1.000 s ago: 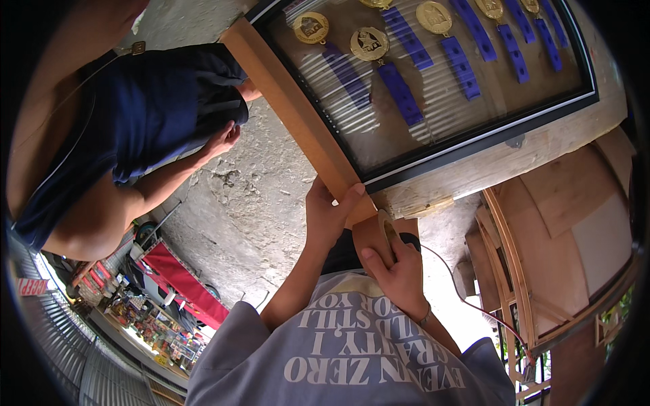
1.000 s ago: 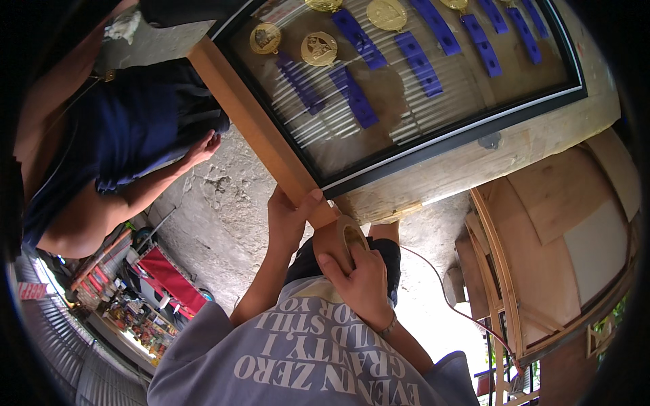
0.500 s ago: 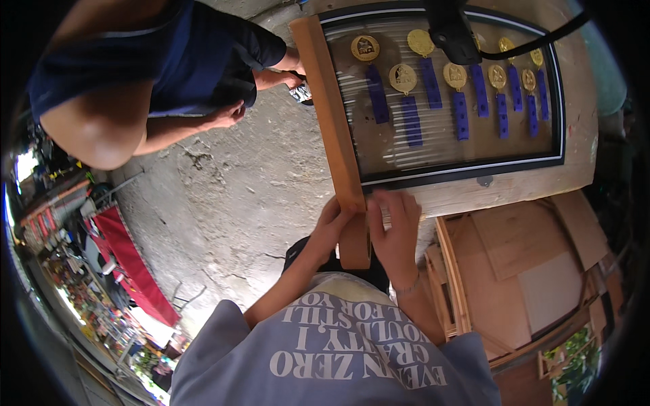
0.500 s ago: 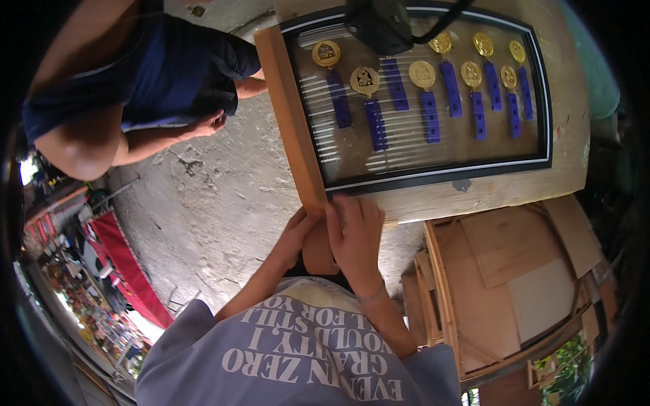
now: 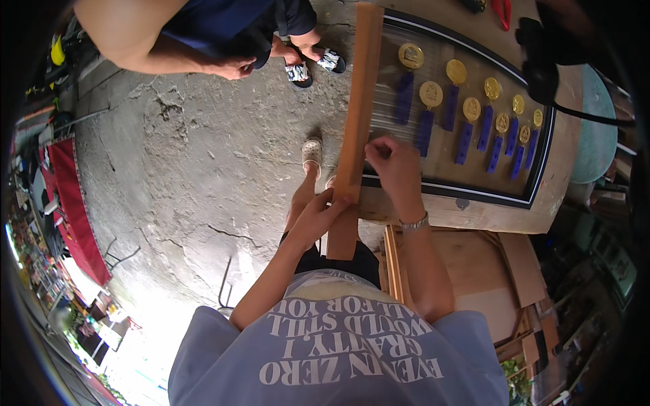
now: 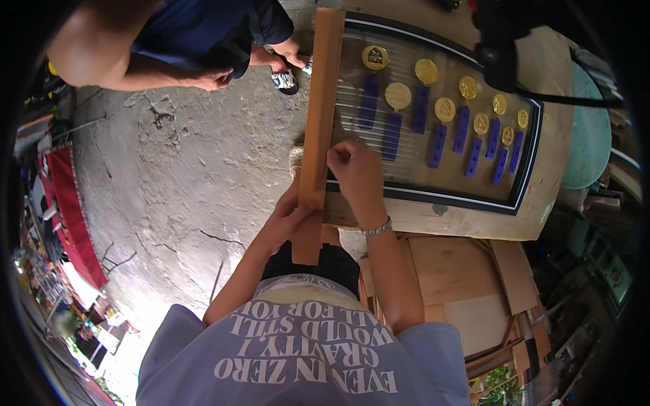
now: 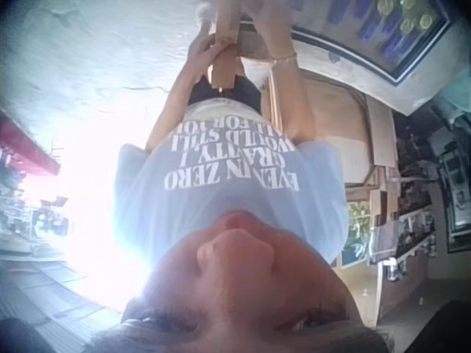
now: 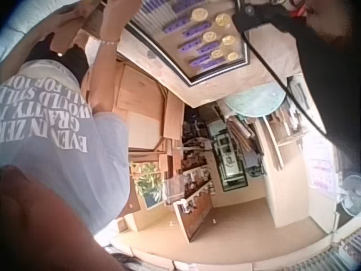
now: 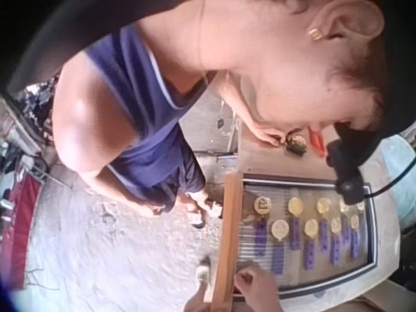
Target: The person uses a utility knife to trim the edges of a framed display containing medals. They then move the frame to a workbench and use a brush to clean the surface. The person measures and cuts a piece of cardboard to fit the frame, and finally arranges several medals with ribbons on the workbench.
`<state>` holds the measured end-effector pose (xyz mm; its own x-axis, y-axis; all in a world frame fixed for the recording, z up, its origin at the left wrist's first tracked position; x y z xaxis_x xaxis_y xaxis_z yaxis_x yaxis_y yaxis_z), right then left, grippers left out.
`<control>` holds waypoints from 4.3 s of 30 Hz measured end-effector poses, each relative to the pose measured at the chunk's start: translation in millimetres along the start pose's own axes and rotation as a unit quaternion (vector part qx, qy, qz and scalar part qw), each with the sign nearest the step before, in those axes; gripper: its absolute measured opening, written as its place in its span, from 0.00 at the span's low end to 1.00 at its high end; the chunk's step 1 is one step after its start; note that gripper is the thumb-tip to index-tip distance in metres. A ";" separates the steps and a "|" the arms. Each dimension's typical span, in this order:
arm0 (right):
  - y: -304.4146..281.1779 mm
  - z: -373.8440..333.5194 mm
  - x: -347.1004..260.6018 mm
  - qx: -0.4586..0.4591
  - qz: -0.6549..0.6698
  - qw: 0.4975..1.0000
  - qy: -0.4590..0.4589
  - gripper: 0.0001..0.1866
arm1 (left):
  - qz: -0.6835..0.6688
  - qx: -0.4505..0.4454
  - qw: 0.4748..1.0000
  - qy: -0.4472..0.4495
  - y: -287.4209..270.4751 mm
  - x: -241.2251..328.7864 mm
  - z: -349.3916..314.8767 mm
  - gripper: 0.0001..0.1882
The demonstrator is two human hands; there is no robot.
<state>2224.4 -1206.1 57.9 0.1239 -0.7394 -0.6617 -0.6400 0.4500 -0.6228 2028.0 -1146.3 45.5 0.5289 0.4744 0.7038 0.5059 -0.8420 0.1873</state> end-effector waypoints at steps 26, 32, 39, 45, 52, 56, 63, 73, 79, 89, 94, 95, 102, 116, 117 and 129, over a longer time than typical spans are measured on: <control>-40.4 223.7 -69.0 -0.024 0.120 0.992 -0.012 0.12 | -0.013 0.055 0.997 0.055 3.8 -5.6 -6.1 0.26; -40.3 219.6 -72.7 -0.025 0.114 0.993 -0.022 0.14 | -0.041 0.048 0.995 0.076 4.6 -12.5 -5.9 0.27; -35.1 138.0 -60.7 -0.071 0.051 0.996 0.005 0.12 | -0.149 0.032 0.987 0.053 3.1 -15.0 -4.5 0.29; -10.7 31.1 -11.2 -0.083 -0.001 0.996 0.043 0.12 | -0.152 0.006 0.988 0.031 -5.0 -28.6 -0.1 0.27; -3.9 -11.3 -0.2 -0.103 -0.095 0.985 0.099 0.08 | 0.009 0.107 0.993 0.053 -8.6 -61.4 9.0 0.32; -2.4 -21.7 3.2 -0.094 -0.093 0.987 0.090 0.08 | 0.113 0.196 0.971 0.079 1.5 -57.2 -8.7 0.28; 6.0 -6.8 11.0 -0.048 -0.007 0.995 0.083 0.08 | 0.064 0.219 0.968 0.103 24.2 -33.3 -31.9 0.23; -18.3 131.2 -43.5 0.023 0.026 0.999 0.007 0.09 | 0.084 0.226 0.963 0.117 27.5 -31.1 -42.1 0.23; -19.3 195.6 -58.1 0.033 0.120 0.992 0.006 0.15 | 0.091 0.243 0.960 0.108 28.1 -19.1 -47.4 0.24; -23.3 227.2 -80.6 0.042 -0.029 0.998 0.042 0.27 | 0.074 0.245 0.962 0.097 31.1 -13.6 -52.8 0.28; -25.8 241.3 -72.7 0.086 -0.074 0.991 0.069 0.29 | 0.082 0.215 0.967 0.107 28.7 -14.6 -49.3 0.27; -22.6 232.8 -75.5 0.059 -0.077 0.994 0.056 0.29 | 0.082 0.215 0.966 0.115 27.6 -22.4 -46.3 0.27; -6.5 131.2 -53.7 -0.018 -0.177 0.983 0.047 0.32 | 0.100 0.198 0.969 0.105 22.2 -30.0 -37.1 0.27; -6.0 -16.8 -20.8 -0.098 -0.271 0.958 -0.002 0.26 | -0.113 0.216 0.962 0.119 13.8 -41.1 -20.8 0.23; -13.7 -21.6 -21.8 -0.071 -0.219 0.973 -0.014 0.25 | -0.082 0.207 0.968 0.114 9.4 -41.6 -21.6 0.23; -55.4 -137.1 85.6 -0.145 0.025 0.989 0.016 0.21 | -0.049 0.143 0.987 0.057 14.3 -34.6 -26.1 0.25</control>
<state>2166.5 -1363.0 93.0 0.0655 -0.7367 -0.6730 -0.8358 0.3279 -0.4404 1999.2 -1181.4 41.8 0.3969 0.5036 0.7674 0.7309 -0.6791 0.0676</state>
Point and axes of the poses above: each hand's wrist, its own z-axis towards the middle knuckle, its own y-axis out of the palm, x = y × z, the point moved 1 cm from there along z, towards the middle knuckle, and after that the axes turned 13 degrees about y, right-handed, at the moved point
